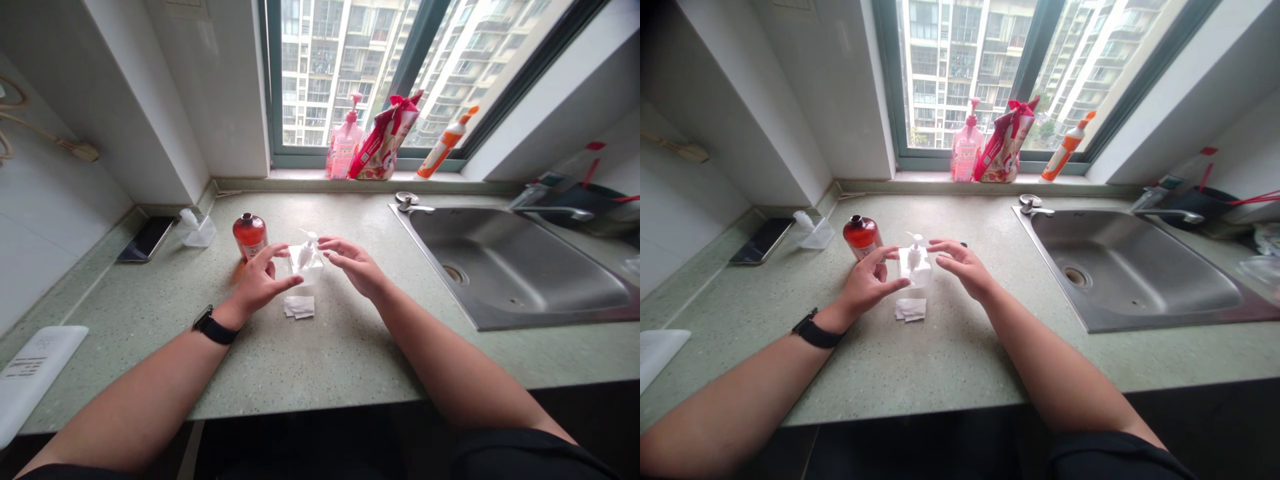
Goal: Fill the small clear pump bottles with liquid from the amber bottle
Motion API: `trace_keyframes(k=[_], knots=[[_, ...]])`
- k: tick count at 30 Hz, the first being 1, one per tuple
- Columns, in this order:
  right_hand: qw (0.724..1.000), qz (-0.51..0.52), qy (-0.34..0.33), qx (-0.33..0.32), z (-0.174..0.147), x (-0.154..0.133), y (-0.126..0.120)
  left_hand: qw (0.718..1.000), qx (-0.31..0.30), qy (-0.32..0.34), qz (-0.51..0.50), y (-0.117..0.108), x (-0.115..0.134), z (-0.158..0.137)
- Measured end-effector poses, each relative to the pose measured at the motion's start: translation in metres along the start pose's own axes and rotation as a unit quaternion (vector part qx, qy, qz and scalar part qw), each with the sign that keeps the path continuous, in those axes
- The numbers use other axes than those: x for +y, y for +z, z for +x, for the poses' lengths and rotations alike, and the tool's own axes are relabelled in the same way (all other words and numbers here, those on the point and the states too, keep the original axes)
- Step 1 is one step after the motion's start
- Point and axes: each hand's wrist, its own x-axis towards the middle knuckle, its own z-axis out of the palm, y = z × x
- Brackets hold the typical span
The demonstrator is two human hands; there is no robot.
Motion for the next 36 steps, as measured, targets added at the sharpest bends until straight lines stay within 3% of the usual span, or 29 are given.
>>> trace_keyframes(k=[3,9,17,24,31,36], knots=[[1.000,0.003,0.004,-0.001,-0.001,0.003,0.003,1.000,-0.021,0.010,-0.001,0.000,-0.001,0.000],[0.996,0.037,0.034,-0.074,-0.004,0.000,0.013,0.998,-0.053,0.035,-0.018,0.003,-0.002,-0.001],[0.999,0.045,0.026,0.013,0.002,-0.002,-0.003,0.999,-0.022,0.010,-0.024,0.001,-0.003,-0.001],[0.996,0.043,0.038,-0.074,-0.003,-0.002,0.010,0.996,-0.068,0.040,-0.033,0.004,-0.003,-0.002],[0.999,0.048,0.018,0.012,0.001,-0.003,0.000,0.998,-0.052,0.020,-0.034,0.001,-0.001,-0.002],[0.996,0.066,0.039,-0.044,-0.002,-0.003,0.007,0.996,-0.075,0.026,-0.034,0.001,-0.001,-0.002]])
